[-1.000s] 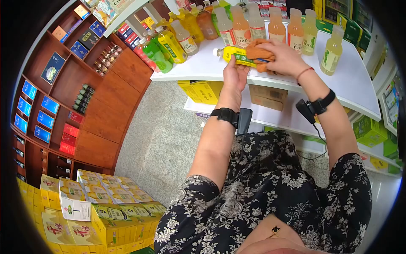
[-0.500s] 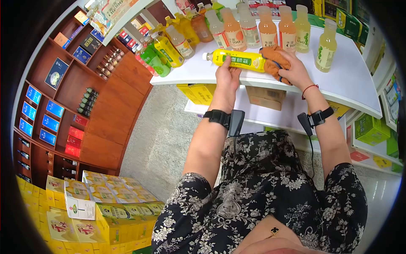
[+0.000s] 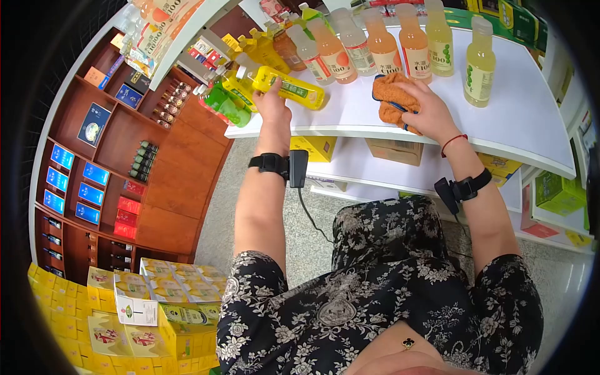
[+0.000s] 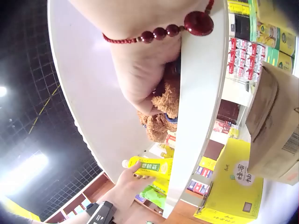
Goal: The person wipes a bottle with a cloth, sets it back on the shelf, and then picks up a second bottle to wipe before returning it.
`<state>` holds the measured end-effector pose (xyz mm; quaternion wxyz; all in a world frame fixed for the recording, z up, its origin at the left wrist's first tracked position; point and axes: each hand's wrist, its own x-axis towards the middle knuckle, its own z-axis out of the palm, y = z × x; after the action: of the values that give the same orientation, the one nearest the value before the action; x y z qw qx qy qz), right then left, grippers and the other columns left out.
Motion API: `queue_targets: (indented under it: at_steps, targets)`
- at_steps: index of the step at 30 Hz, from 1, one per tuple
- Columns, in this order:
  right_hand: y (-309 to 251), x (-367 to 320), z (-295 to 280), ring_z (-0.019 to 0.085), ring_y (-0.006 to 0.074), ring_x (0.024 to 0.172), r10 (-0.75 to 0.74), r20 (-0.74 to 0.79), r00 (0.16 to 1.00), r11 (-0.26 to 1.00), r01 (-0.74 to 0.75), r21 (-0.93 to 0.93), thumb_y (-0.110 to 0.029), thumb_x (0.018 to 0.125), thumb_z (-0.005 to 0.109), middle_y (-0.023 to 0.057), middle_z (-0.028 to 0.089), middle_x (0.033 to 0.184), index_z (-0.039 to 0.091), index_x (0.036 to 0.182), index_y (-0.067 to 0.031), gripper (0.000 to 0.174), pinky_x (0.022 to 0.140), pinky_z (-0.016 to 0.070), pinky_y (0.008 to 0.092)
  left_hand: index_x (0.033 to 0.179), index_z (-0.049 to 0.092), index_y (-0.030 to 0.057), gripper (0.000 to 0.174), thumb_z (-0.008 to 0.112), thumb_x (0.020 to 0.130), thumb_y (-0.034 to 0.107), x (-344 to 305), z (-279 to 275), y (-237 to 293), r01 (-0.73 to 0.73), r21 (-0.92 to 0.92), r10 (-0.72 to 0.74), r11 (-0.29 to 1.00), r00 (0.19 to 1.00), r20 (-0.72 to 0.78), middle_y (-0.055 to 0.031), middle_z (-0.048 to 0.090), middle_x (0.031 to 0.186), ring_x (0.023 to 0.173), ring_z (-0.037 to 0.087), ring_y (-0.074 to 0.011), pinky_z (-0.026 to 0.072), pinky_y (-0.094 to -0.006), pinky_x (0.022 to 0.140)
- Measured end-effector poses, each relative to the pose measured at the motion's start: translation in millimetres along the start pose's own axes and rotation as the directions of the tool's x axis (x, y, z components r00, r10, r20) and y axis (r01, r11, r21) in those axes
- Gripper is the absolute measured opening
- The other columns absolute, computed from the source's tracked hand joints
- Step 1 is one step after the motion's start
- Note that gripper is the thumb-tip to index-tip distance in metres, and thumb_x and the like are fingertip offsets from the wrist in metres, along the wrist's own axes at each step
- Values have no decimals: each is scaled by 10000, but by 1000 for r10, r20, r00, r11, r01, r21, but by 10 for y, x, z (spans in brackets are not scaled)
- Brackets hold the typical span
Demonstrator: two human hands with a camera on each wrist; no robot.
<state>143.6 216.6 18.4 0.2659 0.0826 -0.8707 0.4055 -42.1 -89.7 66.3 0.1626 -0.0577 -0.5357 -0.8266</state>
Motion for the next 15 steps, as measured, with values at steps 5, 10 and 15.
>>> queue_targets:
  at_steps: [5, 10, 15]
  targets:
    - [-74, -8, -10, 559, 308, 1078, 5, 16, 1000, 1000, -5, -4, -140, 674, 625, 96, 520, 1241, 560, 1245, -155, 576, 904, 475, 369, 1194, 375, 13, 541, 683, 760, -85, 80, 202, -48, -97, 80, 86, 992, 988, 124, -123, 557, 1116, 1005, 585, -244, 481, -350, 871]
    - [-21, -12, 19, 549, 304, 1109, -25, -4, 1000, 1000, 25, 12, -139, 676, 622, 102, 507, 1279, 558, 1247, -138, 575, 918, 469, 358, 1217, 360, -14, 606, 704, 721, -76, -123, 688, -188, -107, 101, 70, 989, 946, 316, -138, 572, 1090, 959, 600, -238, 492, -355, 851]
    - [2, 6, 25, 534, 320, 1144, -8, 7, 1000, 1000, 8, 9, -143, 676, 620, 137, 479, 1340, 552, 1256, -127, 584, 952, 452, 355, 1296, 317, -38, 674, 702, 742, -56, -438, 1130, -242, -129, 218, 48, 967, 939, 341, -147, 562, 1120, 1008, 585, -236, 493, -364, 865]
